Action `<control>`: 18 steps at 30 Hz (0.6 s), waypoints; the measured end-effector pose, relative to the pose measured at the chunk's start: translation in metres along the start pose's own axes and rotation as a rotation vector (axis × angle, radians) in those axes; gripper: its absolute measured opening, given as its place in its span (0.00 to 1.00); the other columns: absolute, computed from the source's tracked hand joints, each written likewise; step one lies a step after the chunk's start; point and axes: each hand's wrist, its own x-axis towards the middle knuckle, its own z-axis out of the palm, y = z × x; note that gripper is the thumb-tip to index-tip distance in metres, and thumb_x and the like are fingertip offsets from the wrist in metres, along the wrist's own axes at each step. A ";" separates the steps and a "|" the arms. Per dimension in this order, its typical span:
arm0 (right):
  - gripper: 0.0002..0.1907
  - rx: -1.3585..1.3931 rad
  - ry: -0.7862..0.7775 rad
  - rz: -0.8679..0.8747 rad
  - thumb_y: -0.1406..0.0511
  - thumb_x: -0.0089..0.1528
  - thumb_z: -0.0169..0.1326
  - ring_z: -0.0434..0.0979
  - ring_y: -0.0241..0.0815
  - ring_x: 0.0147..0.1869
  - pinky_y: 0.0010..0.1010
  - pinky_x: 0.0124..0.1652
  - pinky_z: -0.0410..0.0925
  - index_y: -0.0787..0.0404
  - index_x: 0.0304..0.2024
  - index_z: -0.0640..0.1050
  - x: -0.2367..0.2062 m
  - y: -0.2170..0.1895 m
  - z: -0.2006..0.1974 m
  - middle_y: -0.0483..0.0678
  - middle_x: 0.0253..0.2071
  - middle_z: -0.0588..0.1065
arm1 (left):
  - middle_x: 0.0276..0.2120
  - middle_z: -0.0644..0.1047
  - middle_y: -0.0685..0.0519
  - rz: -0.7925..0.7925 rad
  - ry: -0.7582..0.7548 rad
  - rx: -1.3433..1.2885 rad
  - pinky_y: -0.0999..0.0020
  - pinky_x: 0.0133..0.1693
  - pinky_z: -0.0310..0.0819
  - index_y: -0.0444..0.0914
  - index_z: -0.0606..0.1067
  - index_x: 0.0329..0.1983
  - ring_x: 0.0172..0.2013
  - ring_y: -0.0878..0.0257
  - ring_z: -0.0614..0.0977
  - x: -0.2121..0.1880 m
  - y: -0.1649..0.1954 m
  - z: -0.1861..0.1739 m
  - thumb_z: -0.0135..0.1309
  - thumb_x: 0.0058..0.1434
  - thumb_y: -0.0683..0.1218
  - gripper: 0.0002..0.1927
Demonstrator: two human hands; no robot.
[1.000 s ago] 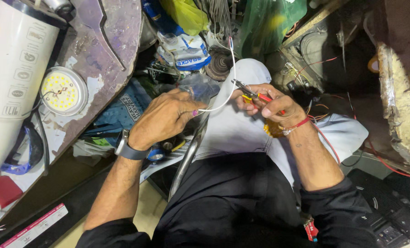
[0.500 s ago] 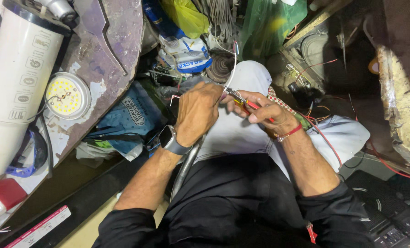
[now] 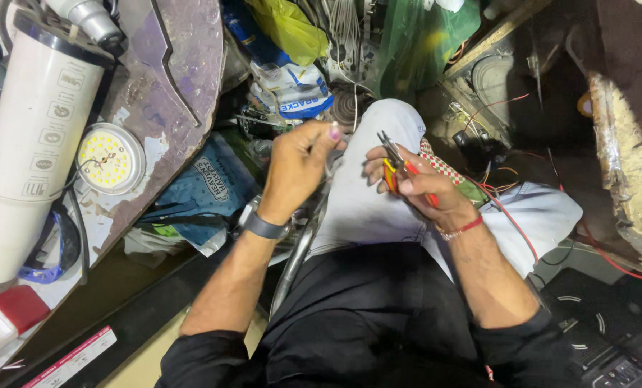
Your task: The person repairs a small blue electronic device by cutting wires, soldering connections on a circuit board, and reassembling the casing with screws. They use pliers, a soldering iron, and a screwdriver to complete the task.
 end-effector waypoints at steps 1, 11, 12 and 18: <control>0.42 -0.031 0.032 -0.024 0.60 0.46 0.58 0.73 0.39 0.51 0.25 0.53 0.63 0.71 0.62 0.70 -0.011 0.000 -0.002 0.51 0.47 0.74 | 0.37 0.84 0.50 -0.072 0.027 -0.249 0.69 0.39 0.77 0.35 0.79 0.45 0.35 0.63 0.83 0.004 -0.002 -0.002 0.53 0.72 0.51 0.14; 0.41 -0.026 0.295 -0.312 0.50 0.56 0.61 0.66 0.43 0.45 0.32 0.49 0.61 0.74 0.61 0.70 -0.095 0.015 0.008 0.58 0.46 0.67 | 0.38 0.83 0.43 -0.164 0.031 -0.843 0.73 0.37 0.77 0.31 0.75 0.50 0.34 0.64 0.82 0.028 0.003 0.039 0.53 0.73 0.50 0.16; 0.41 -0.174 0.366 -0.364 0.50 0.58 0.62 0.65 0.44 0.47 0.33 0.51 0.60 0.74 0.61 0.68 -0.107 0.014 0.012 0.58 0.45 0.66 | 0.38 0.82 0.43 -0.161 0.019 -0.878 0.72 0.37 0.77 0.31 0.75 0.50 0.34 0.63 0.82 0.031 0.007 0.044 0.53 0.74 0.50 0.15; 0.43 -1.349 1.336 -1.214 0.55 0.54 0.67 0.66 0.44 0.52 0.38 0.53 0.64 0.62 0.65 0.61 -0.239 -0.043 0.024 0.52 0.55 0.64 | 0.37 0.80 0.45 -0.145 0.000 -0.831 0.74 0.33 0.76 0.32 0.72 0.49 0.32 0.63 0.81 0.036 0.040 0.052 0.51 0.76 0.48 0.13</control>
